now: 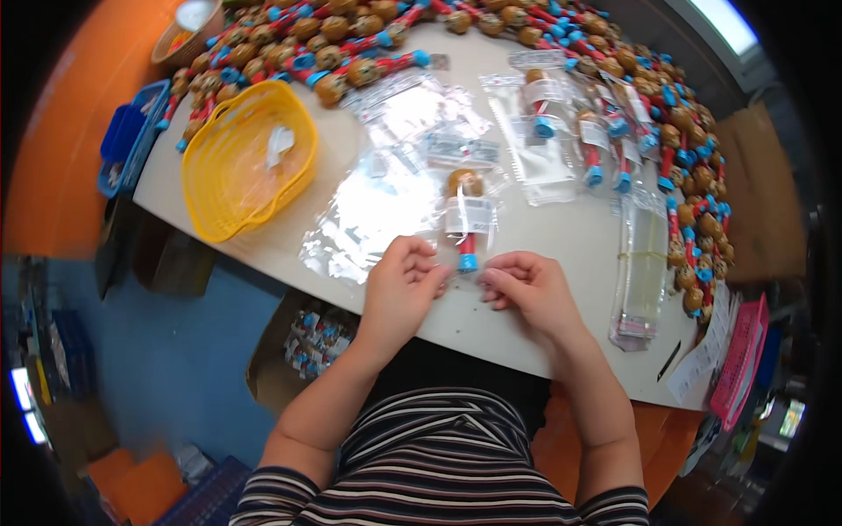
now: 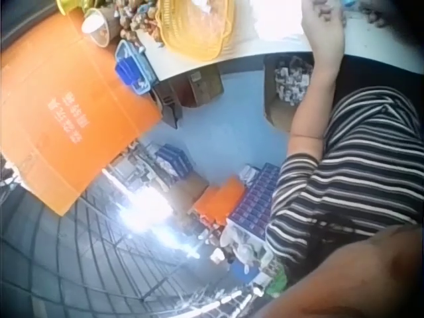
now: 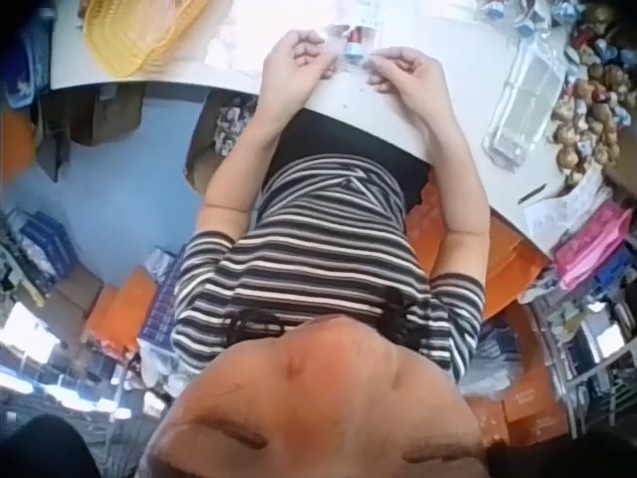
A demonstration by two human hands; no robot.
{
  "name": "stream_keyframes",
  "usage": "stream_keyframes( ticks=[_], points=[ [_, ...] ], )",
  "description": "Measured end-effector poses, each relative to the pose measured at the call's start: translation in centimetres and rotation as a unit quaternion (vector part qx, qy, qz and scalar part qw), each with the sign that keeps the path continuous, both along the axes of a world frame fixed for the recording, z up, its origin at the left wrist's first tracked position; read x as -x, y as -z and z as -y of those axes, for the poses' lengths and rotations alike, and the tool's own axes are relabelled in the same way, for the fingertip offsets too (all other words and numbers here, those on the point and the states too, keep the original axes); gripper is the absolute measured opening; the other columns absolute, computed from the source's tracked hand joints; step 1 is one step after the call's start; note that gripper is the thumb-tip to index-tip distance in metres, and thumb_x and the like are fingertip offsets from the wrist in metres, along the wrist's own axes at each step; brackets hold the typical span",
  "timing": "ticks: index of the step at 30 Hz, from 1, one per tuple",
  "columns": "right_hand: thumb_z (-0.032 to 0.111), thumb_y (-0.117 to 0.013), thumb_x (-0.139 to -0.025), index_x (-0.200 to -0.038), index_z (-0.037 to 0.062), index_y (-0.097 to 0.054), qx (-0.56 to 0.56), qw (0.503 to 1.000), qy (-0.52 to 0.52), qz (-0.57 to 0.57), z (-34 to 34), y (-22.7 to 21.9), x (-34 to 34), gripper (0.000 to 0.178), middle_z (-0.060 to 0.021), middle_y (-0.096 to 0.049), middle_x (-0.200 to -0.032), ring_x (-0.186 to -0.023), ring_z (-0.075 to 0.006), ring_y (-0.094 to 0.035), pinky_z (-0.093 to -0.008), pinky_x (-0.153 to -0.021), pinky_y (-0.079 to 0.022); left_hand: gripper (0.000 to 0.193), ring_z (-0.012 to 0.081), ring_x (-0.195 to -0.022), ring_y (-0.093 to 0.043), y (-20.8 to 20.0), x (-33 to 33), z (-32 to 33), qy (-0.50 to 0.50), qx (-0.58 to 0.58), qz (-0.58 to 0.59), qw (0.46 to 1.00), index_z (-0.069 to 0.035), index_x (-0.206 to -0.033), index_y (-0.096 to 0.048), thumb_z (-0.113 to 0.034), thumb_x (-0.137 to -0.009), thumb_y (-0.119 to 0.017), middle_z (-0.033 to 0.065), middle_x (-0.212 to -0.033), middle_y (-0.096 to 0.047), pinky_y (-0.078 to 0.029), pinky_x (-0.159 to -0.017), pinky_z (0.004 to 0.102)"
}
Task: Packaging small toy components into plastic bags.
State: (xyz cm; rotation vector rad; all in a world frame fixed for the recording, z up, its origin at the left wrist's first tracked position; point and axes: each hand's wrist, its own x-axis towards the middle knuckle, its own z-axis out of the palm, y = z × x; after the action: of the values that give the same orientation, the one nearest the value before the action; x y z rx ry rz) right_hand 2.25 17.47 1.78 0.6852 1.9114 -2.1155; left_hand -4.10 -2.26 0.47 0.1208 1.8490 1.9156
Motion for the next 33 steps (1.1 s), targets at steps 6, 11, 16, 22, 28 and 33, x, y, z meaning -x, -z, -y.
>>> stream_keyframes(
  ticks=[6,11,16,22,28,33],
  points=[
    [0.015,-0.064,-0.094,-0.103,-0.0034,-0.063,0.014,1.0,0.001,-0.028,-0.1,0.0,0.0,0.02,-0.0087,-0.07,-0.09,-0.074,-0.0119,-0.067,-0.0225,-0.064,-0.054,0.013,0.0114,-0.076,-0.066,0.6,-0.1,1.2,-0.006,-0.02,-0.01,1.0,0.003,-0.097,-0.058,0.0,-0.088,-0.068,0.0088,-0.087,-0.067,-0.054,-0.071,0.0226],
    [0.014,-0.062,-0.096,-0.099,-0.0017,-0.061,0.003,1.0,-0.01,-0.015,-0.3,0.1,0.2,0.016,-0.0108,-0.071,-0.089,-0.076,-0.0132,-0.068,-0.0234,-0.067,-0.055,0.01,0.0116,-0.077,-0.066,0.7,0.1,1.3,0.005,-0.035,0.029,0.999,0.003,-0.093,-0.06,0.001,-0.087,-0.068,0.0093,-0.086,-0.067,-0.054,-0.072,0.0226],
    [0.015,-0.06,-0.097,-0.108,-0.0016,-0.056,0.018,0.999,-0.005,-0.043,-0.9,1.2,0.0,0.02,-0.0122,-0.07,-0.091,-0.079,-0.0149,-0.069,-0.0249,-0.069,-0.056,0.012,0.0124,-0.078,-0.066,1.0,0.6,2.1,0.022,-0.041,0.037,0.998,0.003,-0.094,-0.058,0.003,-0.086,-0.068,0.009,-0.085,-0.066,-0.054,-0.073,0.0236],
    [0.018,-0.06,-0.097,-0.133,0.0004,-0.041,0.131,0.989,0.056,0.031,0.7,-1.8,0.6,0.044,-0.0126,-0.069,-0.097,-0.082,-0.017,-0.068,-0.0279,-0.068,-0.058,0.025,0.0137,-0.084,-0.065,-0.7,-0.8,0.2,0.064,-0.147,0.091,0.983,0.002,-0.106,-0.05,0.005,-0.087,-0.066,0.0107,-0.095,-0.063,-0.055,-0.077,0.0261],
    [0.017,-0.07,-0.089,-0.133,0.002,-0.043,0.065,0.998,-0.018,-0.007,-1.1,-2.7,0.9,0.054,-0.0114,-0.071,-0.099,-0.082,-0.0147,-0.068,-0.0277,-0.064,-0.056,0.026,0.014,-0.091,-0.065,-1.2,-1.4,-0.5,0.092,-0.139,0.045,0.985,0.001,-0.108,-0.05,0.006,-0.087,-0.065,0.0105,-0.098,-0.064,-0.053,-0.082,0.0259],
    [0.015,-0.073,-0.083,-0.13,0.003,-0.048,-0.052,0.983,0.054,-0.17,-6.9,-6.5,2.7,0.054,-0.0097,-0.071,-0.104,-0.083,-0.0132,-0.068,-0.0244,-0.063,-0.053,0.019,0.0136,-0.093,-0.065,-2.4,-0.5,0.3,0.04,-0.034,-0.088,0.995,0.001,-0.104,-0.056,0.005,-0.088,-0.065,0.0085,-0.099,-0.066,-0.052,-0.084,0.0269]
  ],
)
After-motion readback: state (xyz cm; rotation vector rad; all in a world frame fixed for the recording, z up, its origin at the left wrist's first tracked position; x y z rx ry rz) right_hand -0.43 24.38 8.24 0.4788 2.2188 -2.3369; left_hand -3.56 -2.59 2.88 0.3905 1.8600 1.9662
